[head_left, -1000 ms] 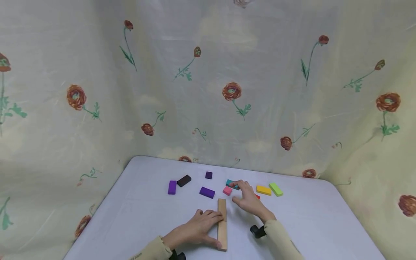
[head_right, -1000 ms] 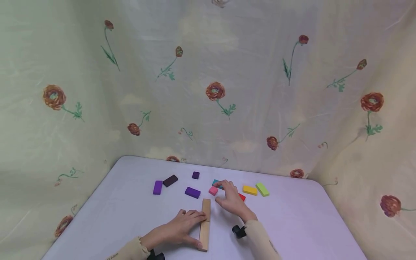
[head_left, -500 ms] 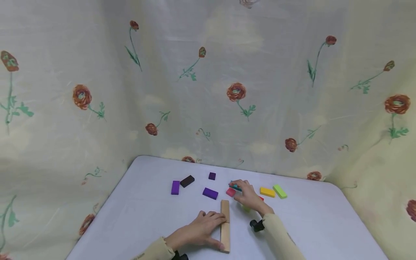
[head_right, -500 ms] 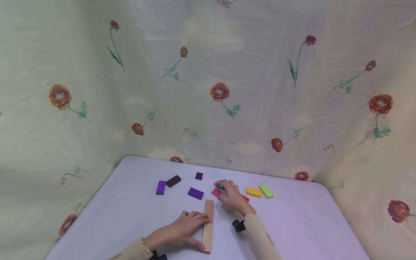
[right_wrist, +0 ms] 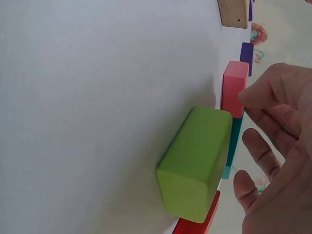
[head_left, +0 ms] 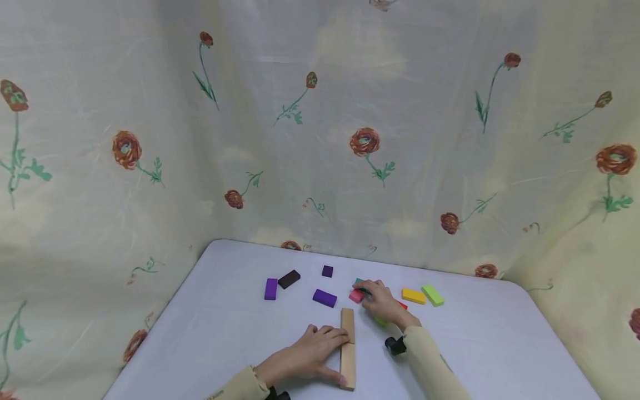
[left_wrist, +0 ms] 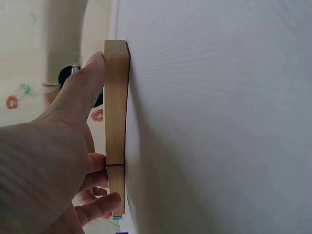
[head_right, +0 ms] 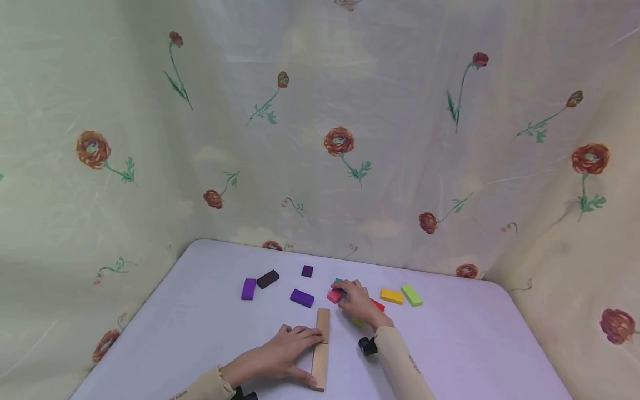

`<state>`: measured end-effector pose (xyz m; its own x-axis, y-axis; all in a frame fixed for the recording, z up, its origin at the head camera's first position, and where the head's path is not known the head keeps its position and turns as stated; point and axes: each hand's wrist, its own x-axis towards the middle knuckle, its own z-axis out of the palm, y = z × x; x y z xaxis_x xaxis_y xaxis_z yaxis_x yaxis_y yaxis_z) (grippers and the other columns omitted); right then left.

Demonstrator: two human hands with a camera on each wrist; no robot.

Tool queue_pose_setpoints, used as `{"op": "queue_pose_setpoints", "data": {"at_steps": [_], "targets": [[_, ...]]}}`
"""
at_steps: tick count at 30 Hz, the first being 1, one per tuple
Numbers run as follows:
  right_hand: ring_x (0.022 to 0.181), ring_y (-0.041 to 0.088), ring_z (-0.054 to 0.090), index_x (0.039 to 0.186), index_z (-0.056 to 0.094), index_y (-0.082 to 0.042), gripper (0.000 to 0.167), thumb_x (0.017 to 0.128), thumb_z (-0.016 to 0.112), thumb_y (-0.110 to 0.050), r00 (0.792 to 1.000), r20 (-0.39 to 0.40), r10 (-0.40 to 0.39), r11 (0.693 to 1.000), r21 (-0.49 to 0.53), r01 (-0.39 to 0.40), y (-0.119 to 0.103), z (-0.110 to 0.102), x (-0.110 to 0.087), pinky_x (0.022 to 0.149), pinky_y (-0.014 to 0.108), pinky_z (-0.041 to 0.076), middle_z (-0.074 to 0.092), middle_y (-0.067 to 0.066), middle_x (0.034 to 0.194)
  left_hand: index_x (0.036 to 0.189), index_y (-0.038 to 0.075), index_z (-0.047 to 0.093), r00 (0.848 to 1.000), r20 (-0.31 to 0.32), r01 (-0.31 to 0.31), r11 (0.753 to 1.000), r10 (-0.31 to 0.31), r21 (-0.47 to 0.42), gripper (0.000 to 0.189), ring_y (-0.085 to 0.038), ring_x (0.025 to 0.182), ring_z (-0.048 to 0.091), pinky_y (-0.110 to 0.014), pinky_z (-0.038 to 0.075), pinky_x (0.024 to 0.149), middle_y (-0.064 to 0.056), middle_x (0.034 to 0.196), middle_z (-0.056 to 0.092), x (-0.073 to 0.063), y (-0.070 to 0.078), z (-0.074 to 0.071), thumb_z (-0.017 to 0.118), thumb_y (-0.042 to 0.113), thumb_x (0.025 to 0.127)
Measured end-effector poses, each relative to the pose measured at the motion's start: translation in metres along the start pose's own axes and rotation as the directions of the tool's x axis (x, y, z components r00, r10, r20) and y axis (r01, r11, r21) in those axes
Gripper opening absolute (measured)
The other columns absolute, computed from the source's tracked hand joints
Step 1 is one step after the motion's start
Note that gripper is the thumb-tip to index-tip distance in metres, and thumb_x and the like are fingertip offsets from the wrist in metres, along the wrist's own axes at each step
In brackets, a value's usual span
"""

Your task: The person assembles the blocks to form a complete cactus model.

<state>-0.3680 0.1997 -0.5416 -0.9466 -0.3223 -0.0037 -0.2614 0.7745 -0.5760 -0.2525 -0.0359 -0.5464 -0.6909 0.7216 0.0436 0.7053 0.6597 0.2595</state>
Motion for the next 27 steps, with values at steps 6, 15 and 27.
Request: {"op": "queue_pose_setpoints", "data": {"at_steps": [6, 15, 27], "targets": [[0.117, 0.028, 0.044, 0.127, 0.063, -0.022, 0.04, 0.088, 0.064, -0.009, 1.0, -0.016, -0.01, 0.998, -0.062, 0.009, -0.0018, 0.0002, 0.0048, 0.099, 0.052, 0.037, 0.055, 0.006, 0.135, 0.144, 0.023, 0.042, 1.0, 0.007, 0.004, 1.0, -0.004, 0.002, 0.091, -0.014, 0.132, 0.04, -0.042, 0.037, 0.094, 0.008, 0.147, 0.043, 0.0006, -0.0005, 0.0008, 0.054, 0.079, 0.073], [0.109, 0.025, 0.047, 0.109, 0.07, -0.014, 0.023, 0.086, 0.071, -0.015, 0.997, -0.071, -0.024, 0.995, -0.096, 0.017, -0.0023, 0.0014, 0.0075, 0.097, 0.049, 0.039, 0.064, 0.004, 0.117, 0.144, 0.024, 0.043, 1.0, 0.009, 0.007, 1.0, -0.007, 0.011, 0.091, -0.013, 0.132, 0.04, -0.041, 0.036, 0.093, 0.008, 0.147, 0.043, 0.001, 0.0005, 0.0014, 0.055, 0.079, 0.073], [0.107, 0.027, 0.045, 0.106, 0.07, -0.018, 0.022, 0.084, 0.073, -0.02, 0.993, -0.075, 0.09, 0.995, -0.028, -0.092, -0.0013, 0.0023, 0.0081, 0.096, 0.049, 0.04, 0.062, 0.005, 0.119, 0.145, 0.025, 0.041, 0.998, 0.041, 0.044, 0.999, -0.044, -0.005, 0.093, -0.015, 0.132, 0.041, -0.044, 0.037, 0.095, 0.008, 0.148, 0.042, 0.0021, 0.0004, -0.0002, 0.055, 0.08, 0.072]]}}
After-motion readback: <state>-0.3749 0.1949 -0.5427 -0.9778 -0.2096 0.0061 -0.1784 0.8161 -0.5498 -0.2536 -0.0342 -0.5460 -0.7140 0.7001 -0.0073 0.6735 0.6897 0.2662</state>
